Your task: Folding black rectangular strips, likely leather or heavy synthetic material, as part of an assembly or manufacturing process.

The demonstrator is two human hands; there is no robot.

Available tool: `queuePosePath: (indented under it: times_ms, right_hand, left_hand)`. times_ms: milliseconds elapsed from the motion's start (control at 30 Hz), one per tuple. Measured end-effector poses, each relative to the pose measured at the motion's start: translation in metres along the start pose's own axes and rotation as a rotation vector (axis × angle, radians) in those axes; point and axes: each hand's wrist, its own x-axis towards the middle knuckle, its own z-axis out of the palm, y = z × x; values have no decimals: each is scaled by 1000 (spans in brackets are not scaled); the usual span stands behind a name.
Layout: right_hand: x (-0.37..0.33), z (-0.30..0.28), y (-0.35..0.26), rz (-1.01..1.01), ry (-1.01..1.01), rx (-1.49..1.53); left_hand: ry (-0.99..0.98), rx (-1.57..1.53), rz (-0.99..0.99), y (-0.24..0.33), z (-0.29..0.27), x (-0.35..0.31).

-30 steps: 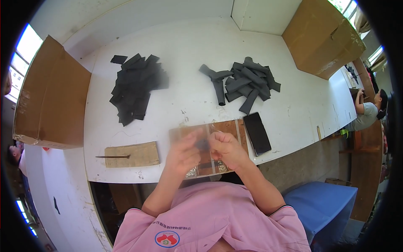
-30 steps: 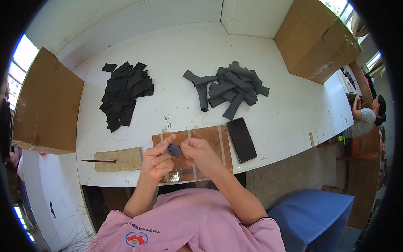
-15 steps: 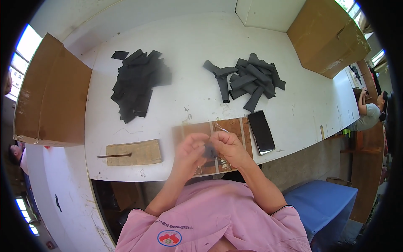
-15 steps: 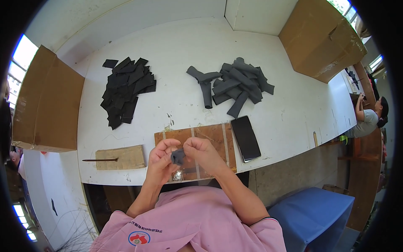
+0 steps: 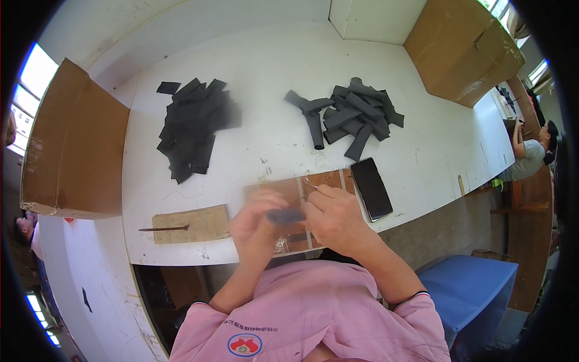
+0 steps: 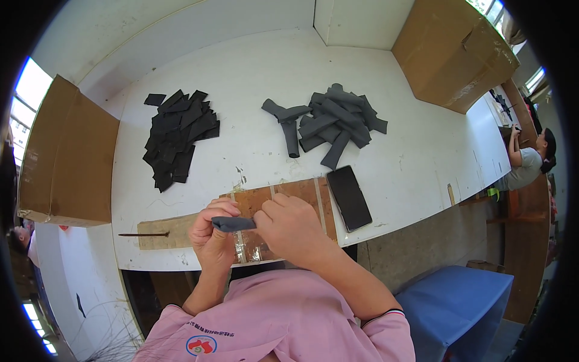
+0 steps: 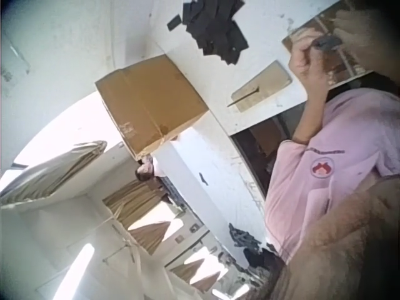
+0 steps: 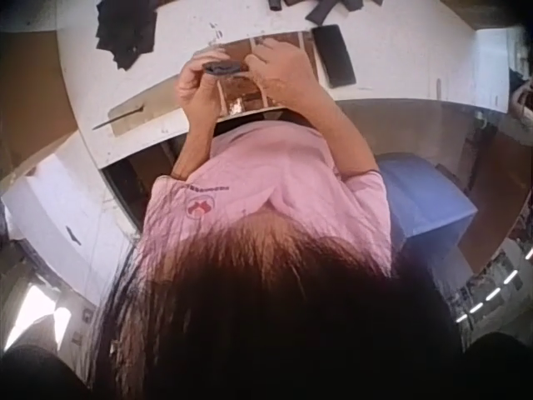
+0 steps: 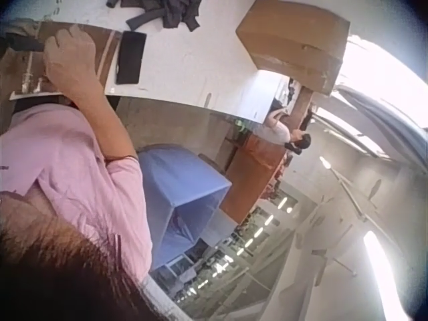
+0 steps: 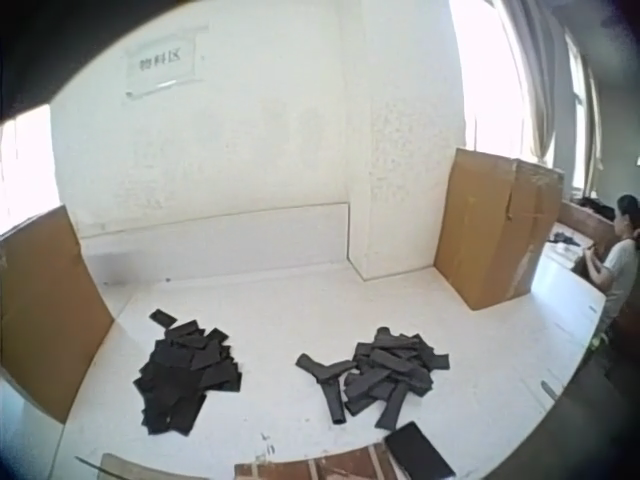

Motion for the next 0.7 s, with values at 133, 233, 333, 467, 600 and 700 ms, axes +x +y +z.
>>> queuePosePath:
  times_ms: [133,233,333,467,600,700]
  right_hand:
    - [-21,28,16,82,-17,97]
    - [-21,29,16,102,28,145]
    - [-14,19,12,59,112,217]
    - [-45,59,30,41,97,217]
    - [-34,43,19,102,46,240]
    - [-28,47,20,112,167,357]
  left_hand:
    - [-24,-81,-214,-9,1,-4]
    - [-78,-120,-288,-1,12,4]
    - [-207,21,-282,6,14,18]
    - [-425,399,-269,-8,10,23]
    - [-338,379,-188,-3,7,18]
    - [-425,445,-117,6,9,24]
